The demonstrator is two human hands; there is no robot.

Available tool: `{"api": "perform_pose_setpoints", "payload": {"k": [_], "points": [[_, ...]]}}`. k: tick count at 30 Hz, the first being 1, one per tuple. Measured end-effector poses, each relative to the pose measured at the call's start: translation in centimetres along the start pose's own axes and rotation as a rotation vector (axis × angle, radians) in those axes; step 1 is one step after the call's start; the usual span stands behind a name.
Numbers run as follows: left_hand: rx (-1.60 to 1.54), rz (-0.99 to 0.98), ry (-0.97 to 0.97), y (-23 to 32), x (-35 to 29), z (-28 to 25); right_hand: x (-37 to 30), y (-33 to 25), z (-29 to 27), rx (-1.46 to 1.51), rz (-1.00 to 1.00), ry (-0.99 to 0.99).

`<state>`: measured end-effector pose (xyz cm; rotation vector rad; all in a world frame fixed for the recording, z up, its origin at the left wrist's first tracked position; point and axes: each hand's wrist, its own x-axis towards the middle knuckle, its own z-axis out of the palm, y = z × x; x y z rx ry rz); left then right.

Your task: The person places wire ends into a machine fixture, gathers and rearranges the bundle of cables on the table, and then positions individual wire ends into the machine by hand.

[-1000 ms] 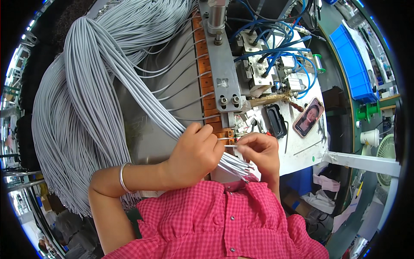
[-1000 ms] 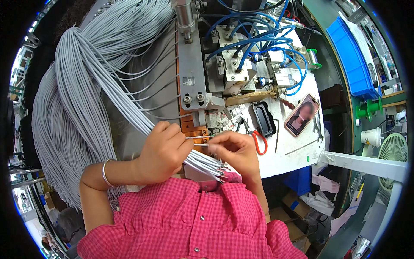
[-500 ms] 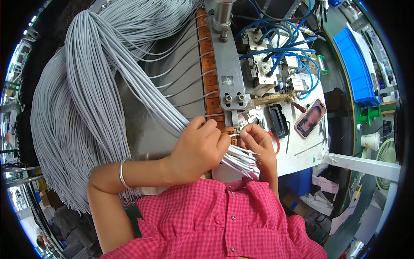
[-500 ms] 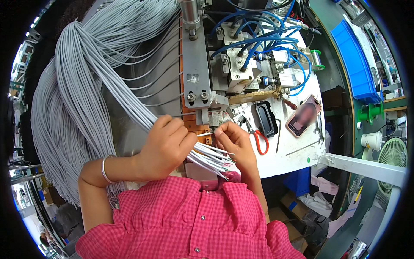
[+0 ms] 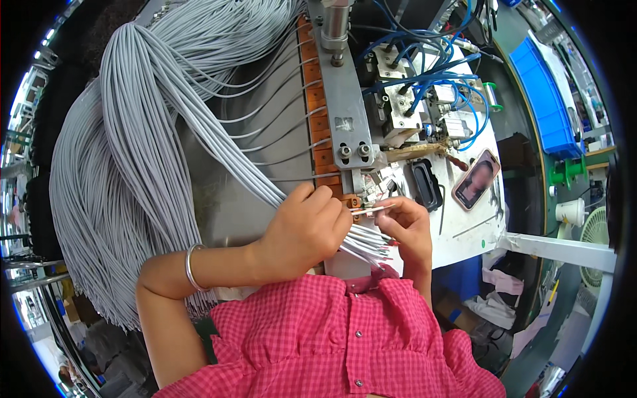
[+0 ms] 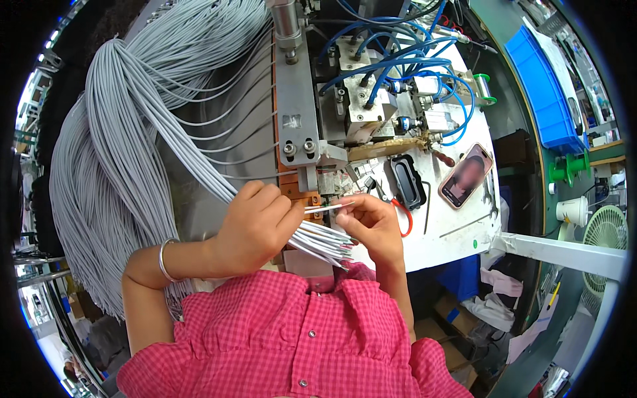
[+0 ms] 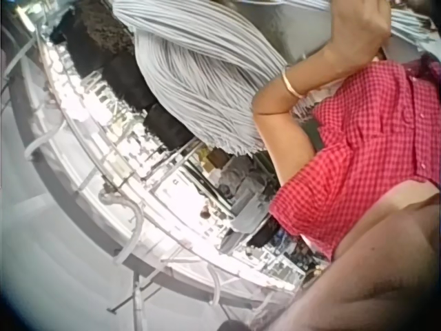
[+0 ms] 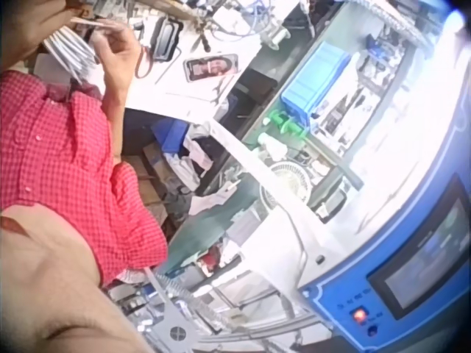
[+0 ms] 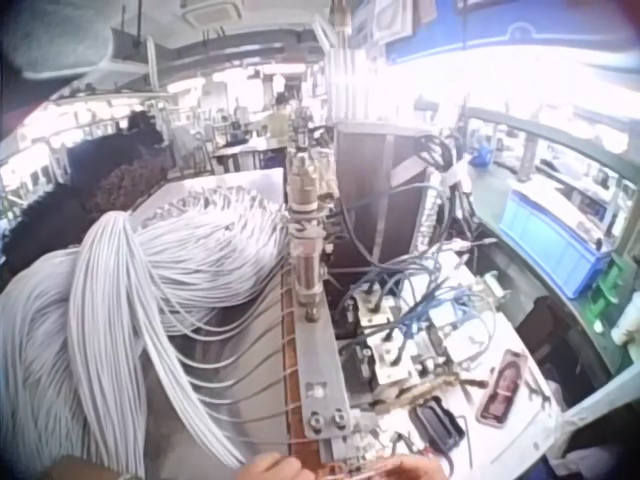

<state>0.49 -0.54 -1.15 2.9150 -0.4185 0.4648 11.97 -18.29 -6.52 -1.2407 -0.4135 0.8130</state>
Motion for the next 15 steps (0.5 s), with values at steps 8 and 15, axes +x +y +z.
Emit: {"api": "perform_pose_setpoints", "payload": {"k": [8, 15], "points": [[-0.072, -0.021, 0.039, 0.3, 0.0, 0.1, -0.4, -0.3, 1.2, -0.093, -0.047, 0.072], [-0.133, -0.142, 0.048, 0.3, 0.1, -0.2, -0.4, -0.4, 1.3, 0.113, 0.015, -0.104]]}}
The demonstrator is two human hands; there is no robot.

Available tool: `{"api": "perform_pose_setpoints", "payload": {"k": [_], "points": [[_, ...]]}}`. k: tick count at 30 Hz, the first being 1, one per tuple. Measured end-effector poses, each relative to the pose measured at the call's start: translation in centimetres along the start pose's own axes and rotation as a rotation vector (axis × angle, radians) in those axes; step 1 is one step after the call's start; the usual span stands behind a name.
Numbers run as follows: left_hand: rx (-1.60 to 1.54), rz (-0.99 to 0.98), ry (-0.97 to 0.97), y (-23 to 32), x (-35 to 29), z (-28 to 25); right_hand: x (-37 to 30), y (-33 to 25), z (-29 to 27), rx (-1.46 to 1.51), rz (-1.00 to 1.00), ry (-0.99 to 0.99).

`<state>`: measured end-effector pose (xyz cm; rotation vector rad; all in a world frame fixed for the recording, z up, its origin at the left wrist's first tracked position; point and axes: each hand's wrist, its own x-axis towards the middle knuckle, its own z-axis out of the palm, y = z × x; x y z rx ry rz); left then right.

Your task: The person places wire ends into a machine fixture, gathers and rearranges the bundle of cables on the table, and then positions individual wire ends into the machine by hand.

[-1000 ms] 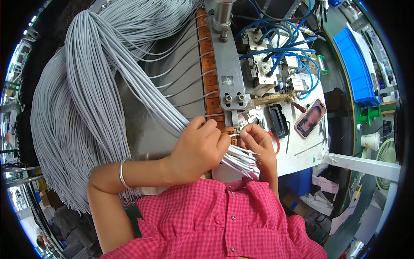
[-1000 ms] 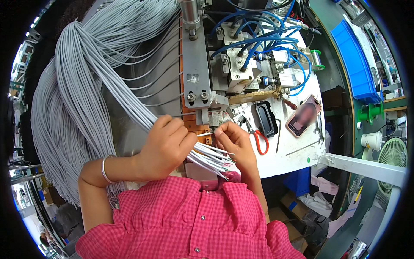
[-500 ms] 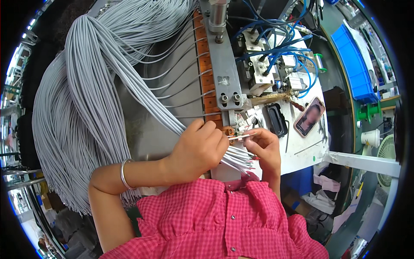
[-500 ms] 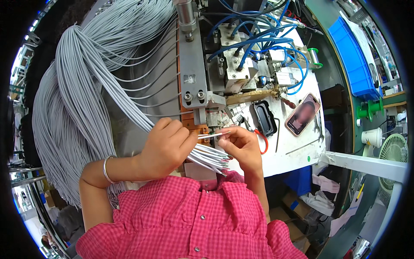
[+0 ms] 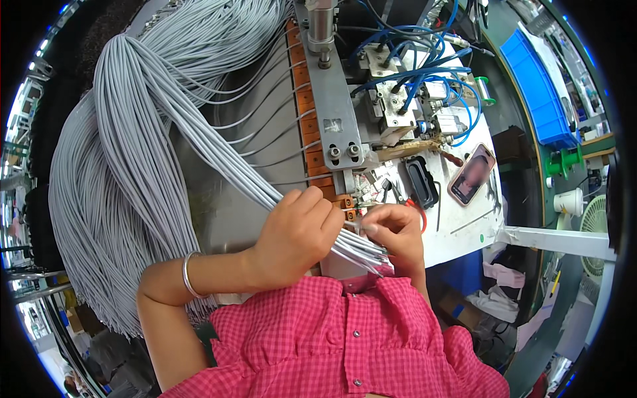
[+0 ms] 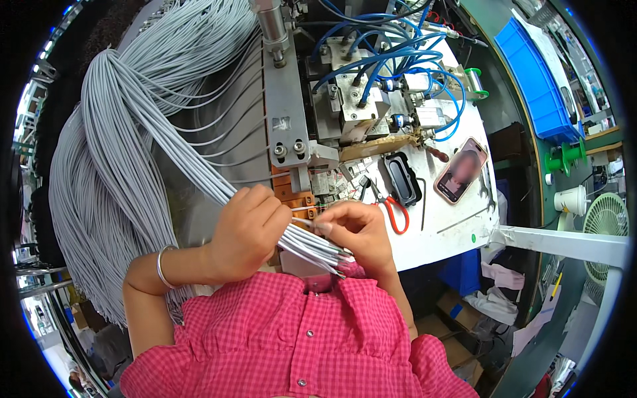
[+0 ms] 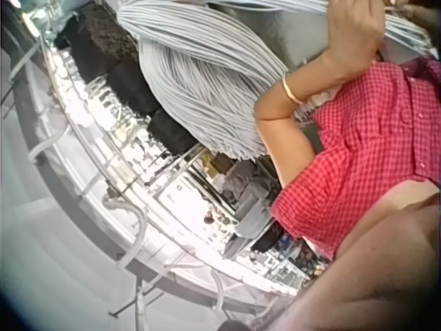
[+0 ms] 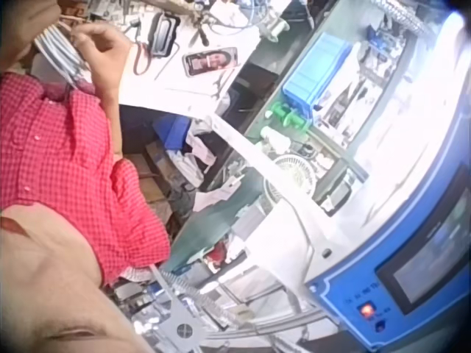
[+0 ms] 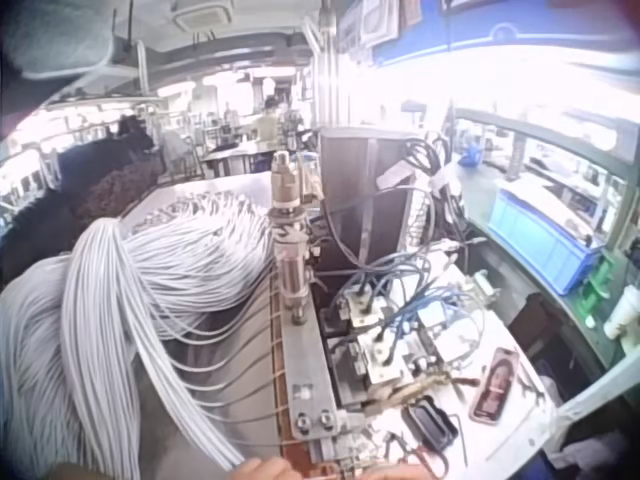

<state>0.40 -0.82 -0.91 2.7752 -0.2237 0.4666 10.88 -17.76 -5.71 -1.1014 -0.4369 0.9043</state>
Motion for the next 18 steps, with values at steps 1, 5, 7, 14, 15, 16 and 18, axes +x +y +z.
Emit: {"api": "perform_pose_setpoints", "payload": {"k": [1, 5, 7, 14, 15, 16, 18], "points": [[-0.025, 0.022, 0.002, -0.06, 0.06, -0.05, 0.08, -0.02, -0.09, 0.13, -0.019, -0.105], [-0.058, 0.055, -0.014, -0.18, 0.08, -0.34, -0.12, -0.23, -0.22, -0.02, 0.036, 0.006], [-0.035, 0.04, -0.053, -0.13, 0.0, -0.4, -0.2, -0.29, -0.25, -0.054, 0.042, 0.048], [-0.056, 0.119, -0.043, -0.36, 0.07, 0.23, 0.39, 0.09, -0.39, 0.045, 0.091, 0.074], [-0.053, 0.137, -0.039, -0.41, 0.03, 0.25, 0.43, 0.04, -0.45, -0.109, 0.057, 0.094], [-0.053, 0.134, -0.036, -0.45, 0.01, 0.28, 0.43, -0.07, -0.53, -0.264, 0.023, 0.114], [-0.035, 0.153, -0.038, -0.51, 0.02, 0.37, 0.37, -0.36, -0.71, -0.42, -0.011, 0.133]]}}
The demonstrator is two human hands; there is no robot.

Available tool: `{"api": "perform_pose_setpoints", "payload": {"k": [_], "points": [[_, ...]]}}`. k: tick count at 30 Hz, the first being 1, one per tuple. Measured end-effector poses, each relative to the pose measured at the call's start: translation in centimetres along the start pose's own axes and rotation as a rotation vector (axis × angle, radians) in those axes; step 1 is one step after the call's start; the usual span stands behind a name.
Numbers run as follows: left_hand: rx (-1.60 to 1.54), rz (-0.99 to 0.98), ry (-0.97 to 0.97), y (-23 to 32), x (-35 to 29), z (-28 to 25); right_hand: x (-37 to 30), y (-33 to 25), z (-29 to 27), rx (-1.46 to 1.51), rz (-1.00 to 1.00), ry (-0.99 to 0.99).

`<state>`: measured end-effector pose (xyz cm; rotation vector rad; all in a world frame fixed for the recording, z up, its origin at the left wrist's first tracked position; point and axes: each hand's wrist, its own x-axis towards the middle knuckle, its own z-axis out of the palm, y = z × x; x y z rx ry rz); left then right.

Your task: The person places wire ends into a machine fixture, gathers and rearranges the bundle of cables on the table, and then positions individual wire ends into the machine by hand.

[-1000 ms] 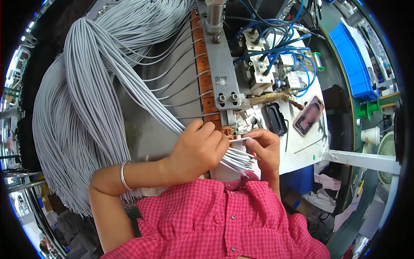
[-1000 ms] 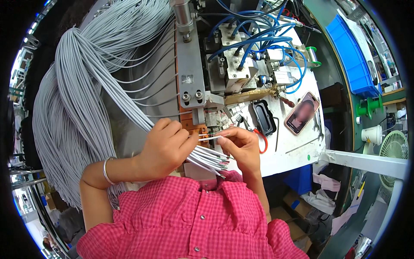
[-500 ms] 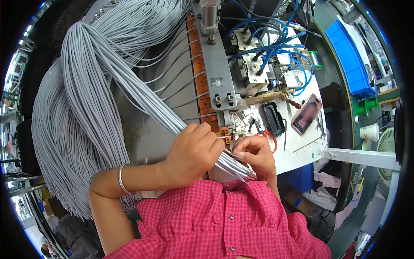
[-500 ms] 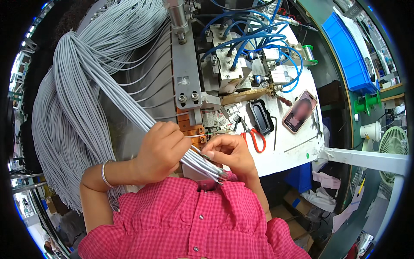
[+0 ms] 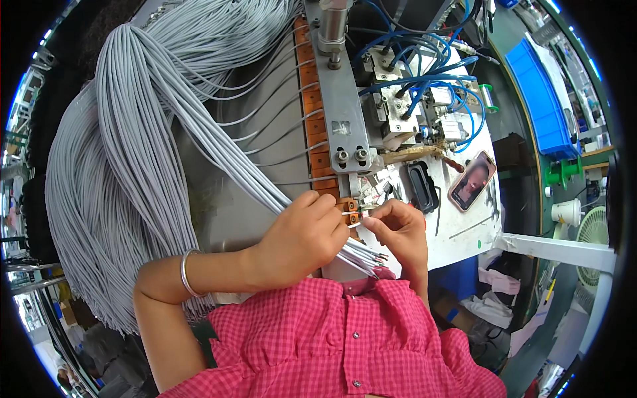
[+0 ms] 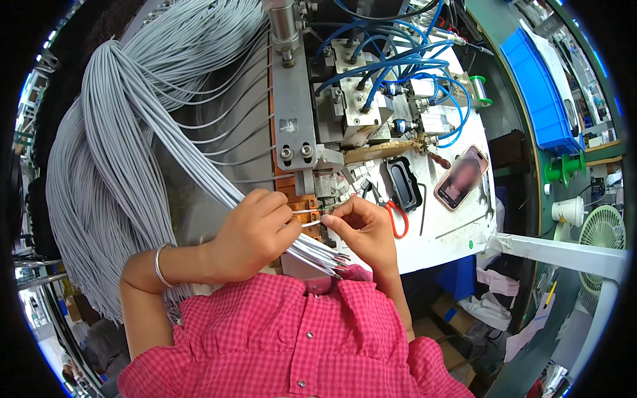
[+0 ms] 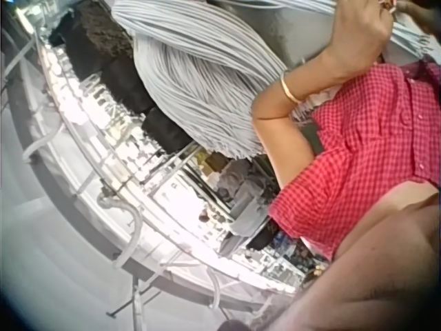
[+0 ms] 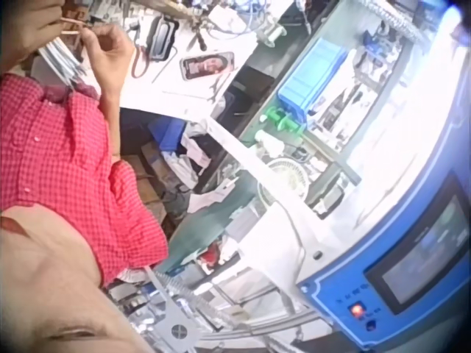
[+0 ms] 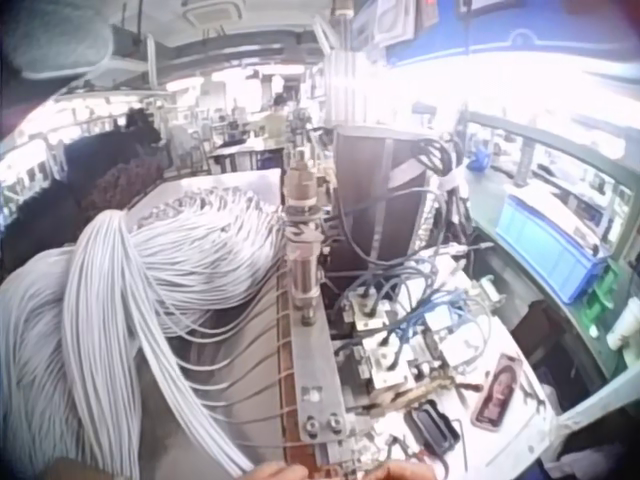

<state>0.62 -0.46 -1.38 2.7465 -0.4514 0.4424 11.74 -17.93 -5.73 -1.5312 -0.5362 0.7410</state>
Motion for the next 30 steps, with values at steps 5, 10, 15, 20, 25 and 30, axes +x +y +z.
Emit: {"api": "perform_pose_setpoints", "payload": {"k": [5, 10, 15, 20, 25, 30], "points": [[0.07, -0.002, 0.088, 0.1, 0.3, 0.3, 0.2, 0.1, 0.1, 0.128, 0.119, -0.01], [0.116, -0.061, 0.005, 0.1, 0.0, -0.2, 1.1, 0.9, 0.9, 0.286, 0.166, -0.061], [0.116, -0.066, -0.048, 0.0, -0.1, 0.1, 1.5, 0.9, 0.1, 0.233, 0.313, -0.105], [0.113, -0.031, -0.017, 0.0, -0.1, 0.1, 1.1, 1.2, 0.1, 0.184, 0.125, -0.01], [0.158, -0.087, 0.009, 0.3, 0.0, -0.2, 0.3, 1.2, -0.5, 0.257, 0.056, 0.016], [0.154, -0.054, 0.054, 0.3, 0.1, -0.2, -0.1, 0.7, -0.1, 0.268, 0.014, 0.058]]}}
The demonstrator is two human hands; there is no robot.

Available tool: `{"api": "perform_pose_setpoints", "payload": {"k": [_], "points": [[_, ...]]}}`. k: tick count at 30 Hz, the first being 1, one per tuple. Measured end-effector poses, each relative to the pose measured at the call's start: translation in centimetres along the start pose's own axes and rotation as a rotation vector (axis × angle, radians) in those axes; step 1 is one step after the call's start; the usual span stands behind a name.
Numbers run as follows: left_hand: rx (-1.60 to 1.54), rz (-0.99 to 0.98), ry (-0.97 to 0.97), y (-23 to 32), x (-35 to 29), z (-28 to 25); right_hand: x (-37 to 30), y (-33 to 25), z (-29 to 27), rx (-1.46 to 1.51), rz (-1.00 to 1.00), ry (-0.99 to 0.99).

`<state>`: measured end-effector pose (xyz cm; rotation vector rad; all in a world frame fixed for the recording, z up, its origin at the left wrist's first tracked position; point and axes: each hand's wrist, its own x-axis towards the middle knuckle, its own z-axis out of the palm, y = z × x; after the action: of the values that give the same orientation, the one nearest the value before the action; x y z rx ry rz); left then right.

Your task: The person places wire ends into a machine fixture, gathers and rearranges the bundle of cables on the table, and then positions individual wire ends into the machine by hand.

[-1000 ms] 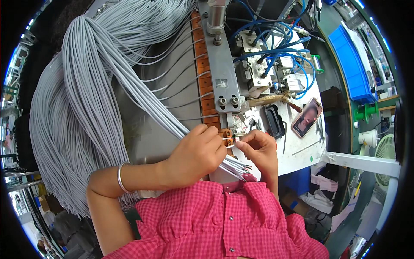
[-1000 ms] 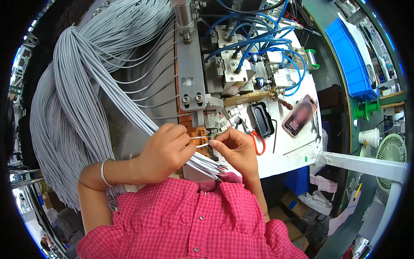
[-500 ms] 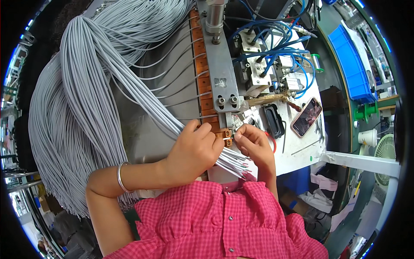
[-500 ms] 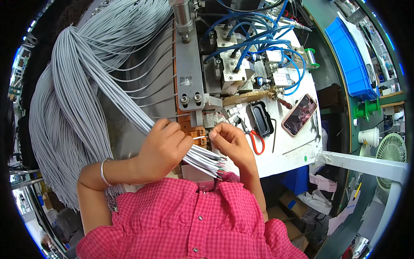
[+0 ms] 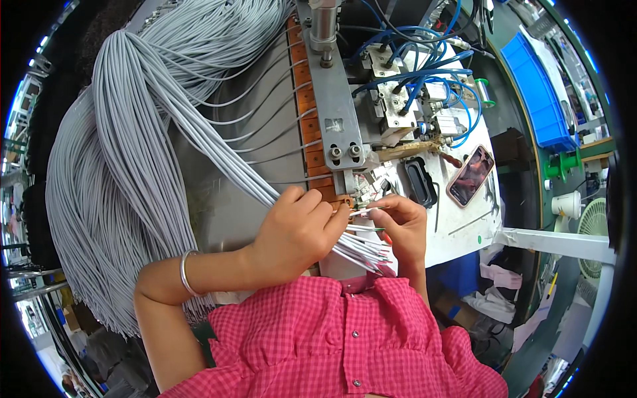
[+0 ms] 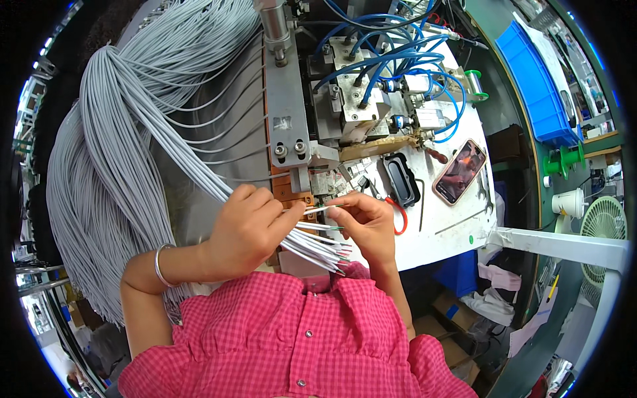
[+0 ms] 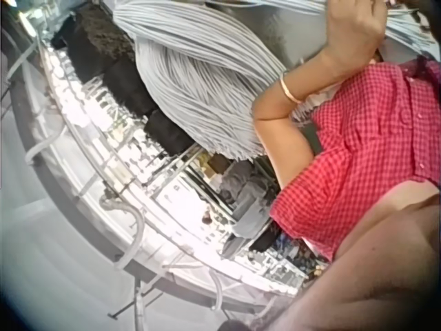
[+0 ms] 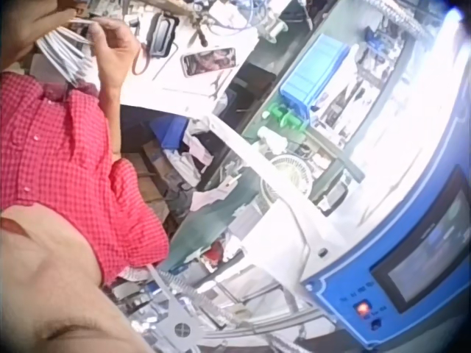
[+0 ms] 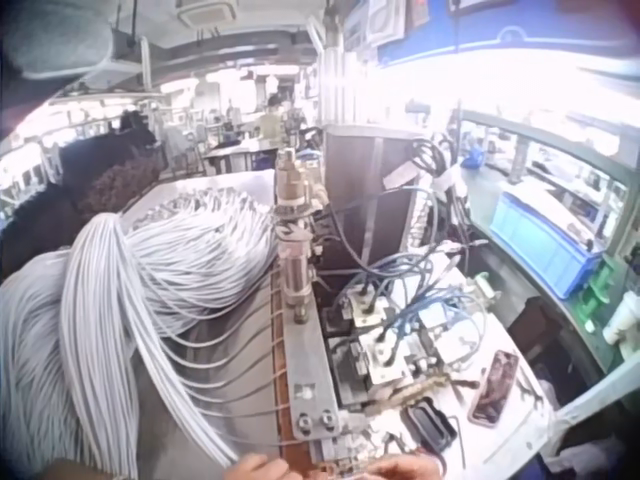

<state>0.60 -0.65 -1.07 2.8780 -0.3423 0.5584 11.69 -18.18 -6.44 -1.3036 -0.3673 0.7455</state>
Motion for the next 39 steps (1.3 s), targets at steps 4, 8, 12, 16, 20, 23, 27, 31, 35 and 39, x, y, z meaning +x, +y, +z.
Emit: {"api": "perform_pose_setpoints", "payload": {"k": [4, 8, 12, 16, 20, 23, 27, 31, 35, 39], "points": [[-0.091, 0.0, -0.047, 0.1, -0.2, -0.2, -0.3, -0.2, 0.6, -0.026, -0.018, 0.055], [-0.093, -0.069, -0.108, 0.2, -0.4, -0.3, -0.3, -0.4, 0.6, 0.052, 0.017, 0.015], [-0.147, -0.061, -0.055, -0.1, -0.2, -0.1, 0.1, -0.6, 0.2, 0.25, 0.176, -0.265], [-0.17, -0.062, -0.075, -0.2, -0.3, -0.3, 0.2, -0.9, 0.1, 0.128, 0.157, -0.245], [-0.136, -0.082, -0.097, 0.1, -0.3, -0.1, 0.1, -0.9, 0.3, 0.044, 0.077, -0.104], [-0.174, 0.059, -0.051, -0.1, -0.1, 0.3, 0.2, -0.7, 0.4, 0.063, 0.062, -0.07], [-0.161, 0.084, -0.044, -0.1, -0.3, 0.4, 0.5, -0.5, 0.5, -0.015, 0.052, -0.056], [-0.103, 0.045, -0.03, -0.2, -0.2, 0.2, 0.7, -0.1, 0.8, -0.174, 0.06, -0.016], [-0.094, -0.059, -0.059, -0.3, -0.3, -0.5, 1.1, 0.2, 1.0, -0.052, 0.16, -0.049], [-0.095, -0.055, -0.12, -0.2, -0.3, -0.4, 1.7, 0.1, 0.5, -0.024, 0.216, -0.157]]}}
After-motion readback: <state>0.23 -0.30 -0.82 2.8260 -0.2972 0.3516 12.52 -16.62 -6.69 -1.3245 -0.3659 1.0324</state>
